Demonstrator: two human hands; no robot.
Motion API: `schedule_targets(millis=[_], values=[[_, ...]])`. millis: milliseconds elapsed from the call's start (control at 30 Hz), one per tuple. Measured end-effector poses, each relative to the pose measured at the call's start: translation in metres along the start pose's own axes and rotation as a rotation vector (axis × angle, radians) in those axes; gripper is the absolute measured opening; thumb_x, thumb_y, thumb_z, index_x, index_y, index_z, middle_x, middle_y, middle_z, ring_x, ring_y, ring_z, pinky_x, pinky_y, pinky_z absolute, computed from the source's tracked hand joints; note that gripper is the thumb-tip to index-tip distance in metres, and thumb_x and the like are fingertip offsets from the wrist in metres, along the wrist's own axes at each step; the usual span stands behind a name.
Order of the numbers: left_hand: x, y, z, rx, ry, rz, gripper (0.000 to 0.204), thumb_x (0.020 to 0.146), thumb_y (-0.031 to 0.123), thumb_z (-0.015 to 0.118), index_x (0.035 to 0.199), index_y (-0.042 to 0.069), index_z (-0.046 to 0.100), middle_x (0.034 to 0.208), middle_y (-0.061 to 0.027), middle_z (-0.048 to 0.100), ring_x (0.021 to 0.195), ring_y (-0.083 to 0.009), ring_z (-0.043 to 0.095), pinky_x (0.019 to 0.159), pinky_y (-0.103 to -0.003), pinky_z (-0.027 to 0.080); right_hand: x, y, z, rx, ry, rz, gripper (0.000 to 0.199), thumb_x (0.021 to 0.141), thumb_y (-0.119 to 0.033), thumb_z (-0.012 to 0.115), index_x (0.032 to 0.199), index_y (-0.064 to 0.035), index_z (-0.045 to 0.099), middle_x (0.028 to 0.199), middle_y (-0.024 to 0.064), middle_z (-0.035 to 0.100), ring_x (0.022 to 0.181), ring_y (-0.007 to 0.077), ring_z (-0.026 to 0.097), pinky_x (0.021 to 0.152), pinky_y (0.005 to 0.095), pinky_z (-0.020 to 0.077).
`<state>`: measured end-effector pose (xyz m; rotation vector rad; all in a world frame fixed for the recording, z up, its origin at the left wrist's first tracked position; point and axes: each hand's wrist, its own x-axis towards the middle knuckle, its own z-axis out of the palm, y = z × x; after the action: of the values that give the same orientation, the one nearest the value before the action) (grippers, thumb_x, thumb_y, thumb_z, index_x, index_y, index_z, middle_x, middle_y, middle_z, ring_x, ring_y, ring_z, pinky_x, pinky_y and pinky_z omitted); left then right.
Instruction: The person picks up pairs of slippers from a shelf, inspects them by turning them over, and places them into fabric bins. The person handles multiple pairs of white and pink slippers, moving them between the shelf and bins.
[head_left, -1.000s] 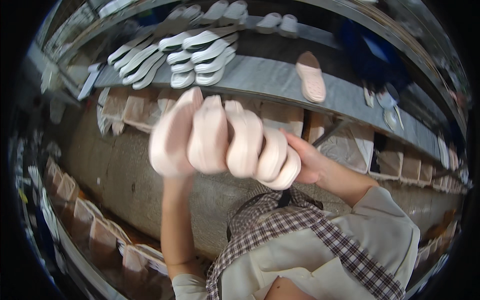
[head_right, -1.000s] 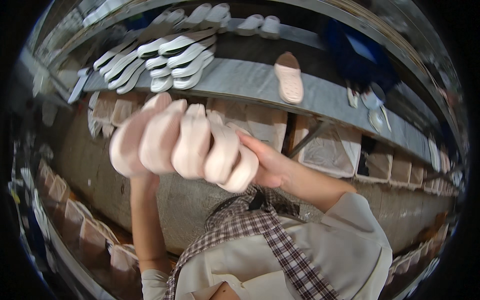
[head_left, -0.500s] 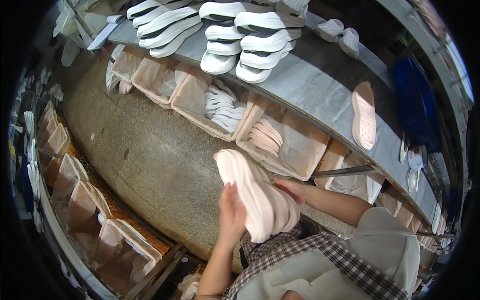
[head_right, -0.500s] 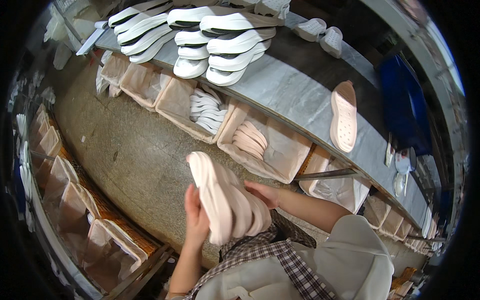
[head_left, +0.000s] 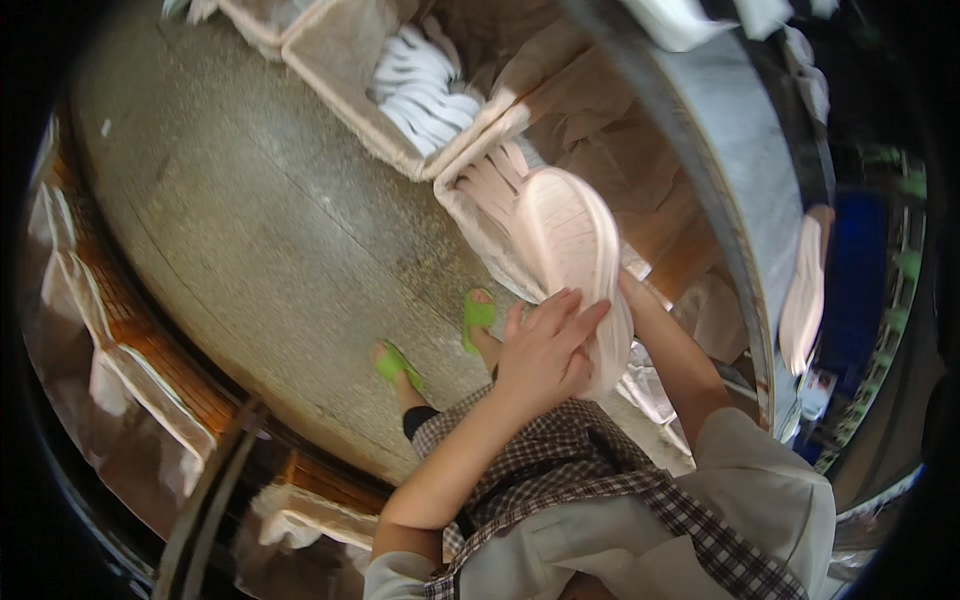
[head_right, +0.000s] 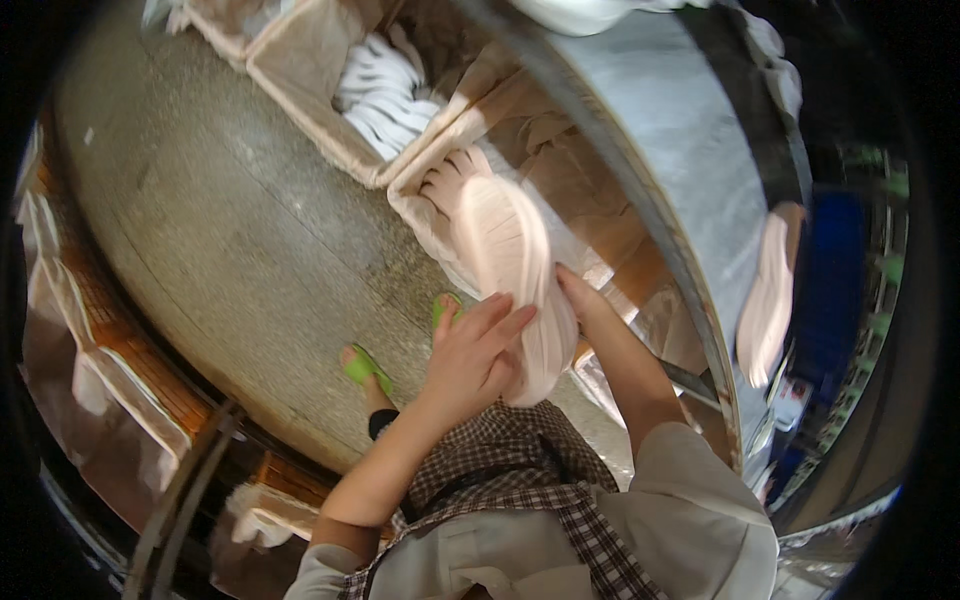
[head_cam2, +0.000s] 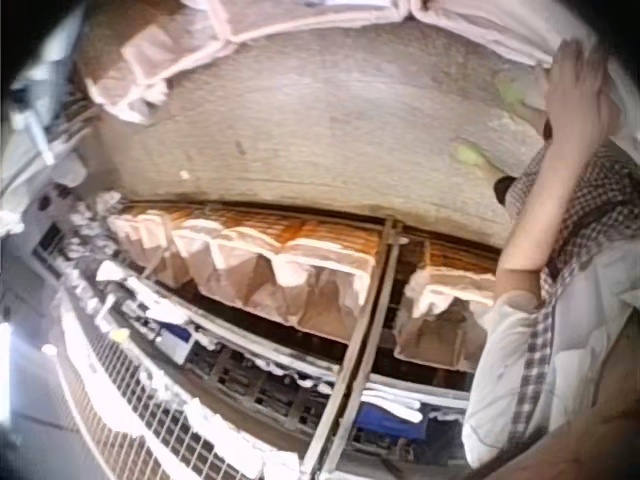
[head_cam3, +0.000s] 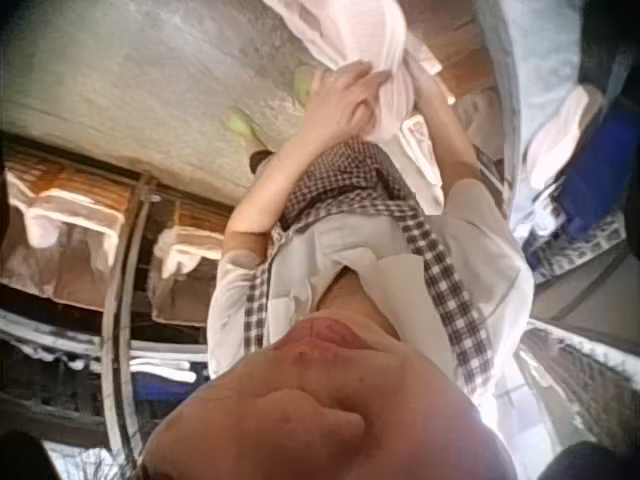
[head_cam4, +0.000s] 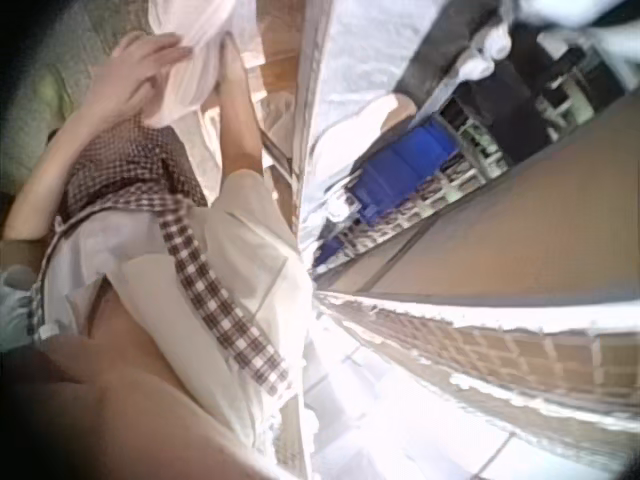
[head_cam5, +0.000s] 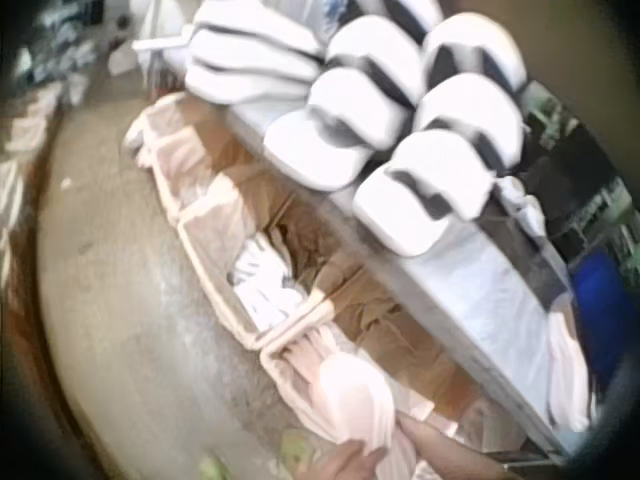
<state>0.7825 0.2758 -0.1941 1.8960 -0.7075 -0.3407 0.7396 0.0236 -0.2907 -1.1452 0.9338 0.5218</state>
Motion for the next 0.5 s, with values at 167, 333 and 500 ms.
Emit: schedule_targets(millis=[167,333,500], values=[[0.046,-0.092,0.089,-0.463,-0.007,-0.344,0.045,0.079,0.02,0.057,0.121,0.008,0.047,0.106,-0.0194,0.059,0.102,-0.0344,0.055,0.084,-0.043,0.042,0.084,-0.009,-0.087,0.06,0.073,0.188,0.044,0.089,-0.029,0.047,0.122,-0.0001,0.051,0.116,0.0163,0.059,0.106,0.0242,0.058,0.095,0.0385,0.0445],[0.094,-0.168,0.201,-0.849,0.249,-0.457,0.06,0.076,0.015,0.058,0.129,0.004,0.031,0.106,-0.0254,0.058,0.097,-0.0414,0.056,0.084,-0.046,0.043,0.146,-0.038,-0.114,-0.197,0.105,0.175,0.044,0.087,-0.027,0.049,0.122,0.0002,0.05,0.114,0.0152,0.06,0.105,0.0241,0.058,0.093,0.0375,0.0453],[0.124,-0.206,0.298,-0.894,0.298,-0.733,0.068,0.072,0.008,0.054,0.133,0.003,0.025,0.106,-0.0272,0.057,0.097,-0.0418,0.056,0.085,-0.044,0.043,0.229,-0.07,-0.169,-0.639,0.19,0.139,0.057,0.08,-0.029,0.06,0.127,0.0006,0.045,0.121,0.0161,0.055,0.11,0.0266,0.054,0.096,0.0377,0.0414]])
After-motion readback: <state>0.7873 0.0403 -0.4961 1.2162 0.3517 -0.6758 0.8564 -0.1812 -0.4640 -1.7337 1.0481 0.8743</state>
